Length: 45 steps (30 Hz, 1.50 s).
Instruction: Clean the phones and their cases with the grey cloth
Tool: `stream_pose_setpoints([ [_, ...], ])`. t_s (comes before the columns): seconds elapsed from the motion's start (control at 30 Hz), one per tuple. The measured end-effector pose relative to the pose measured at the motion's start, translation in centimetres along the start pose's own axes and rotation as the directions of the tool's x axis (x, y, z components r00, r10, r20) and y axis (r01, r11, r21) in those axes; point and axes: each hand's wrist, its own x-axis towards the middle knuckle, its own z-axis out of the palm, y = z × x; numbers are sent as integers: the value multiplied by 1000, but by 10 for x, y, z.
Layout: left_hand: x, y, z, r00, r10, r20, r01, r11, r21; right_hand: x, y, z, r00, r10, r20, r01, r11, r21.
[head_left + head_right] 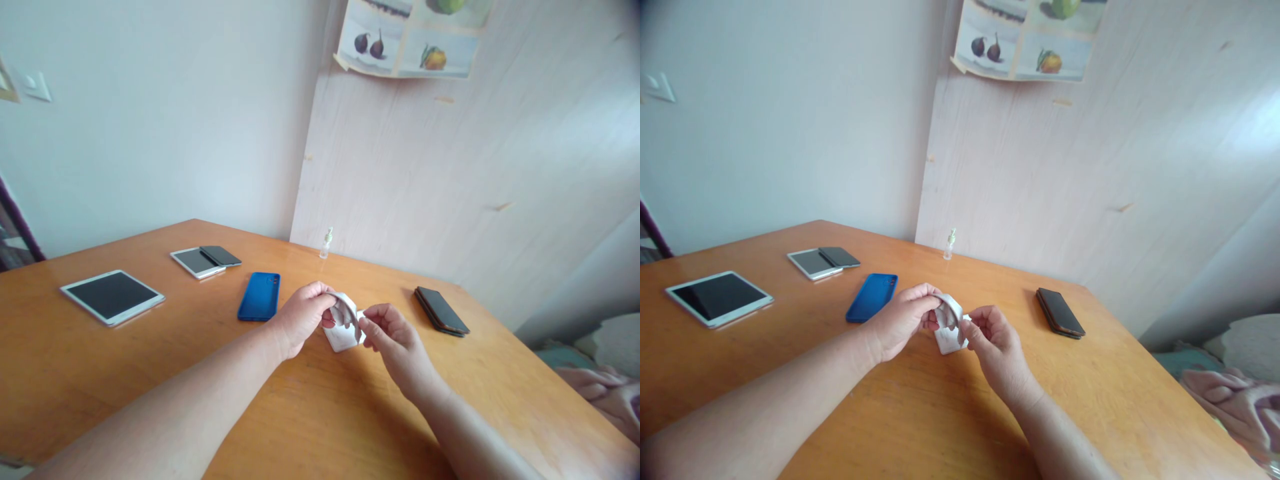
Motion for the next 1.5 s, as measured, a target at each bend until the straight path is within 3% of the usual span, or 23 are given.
stream_pose_setpoints([
  [0.3,-6,1,4,996,5,86,1,997,-71,3,9,1,989,117,87,-133,968,215],
  [0.4,-8,1,5,993,33,112,-39,998,48,3,10,-2,987,129,95,-150,950,273],
  [0.57,-12,0,7,956,64,286,-132,965,228,4,13,-5,988,132,81,-145,973,177],
  [0.8,-8,-2,5,994,36,102,-61,967,248,5,11,-6,989,121,86,-137,966,221],
  [0.97,-9,-6,6,985,41,165,-84,961,262,3,6,-2,990,95,101,-114,972,205],
  [1.13,-11,-9,11,973,9,231,-37,993,115,4,9,4,999,53,12,-54,973,225],
  [1.27,-12,-8,13,955,-31,296,17,999,51,3,8,5,1000,11,-27,-8,991,130],
  [1.5,-9,-9,10,964,-34,265,-1,992,128,4,5,0,1000,0,-5,0,997,73],
])
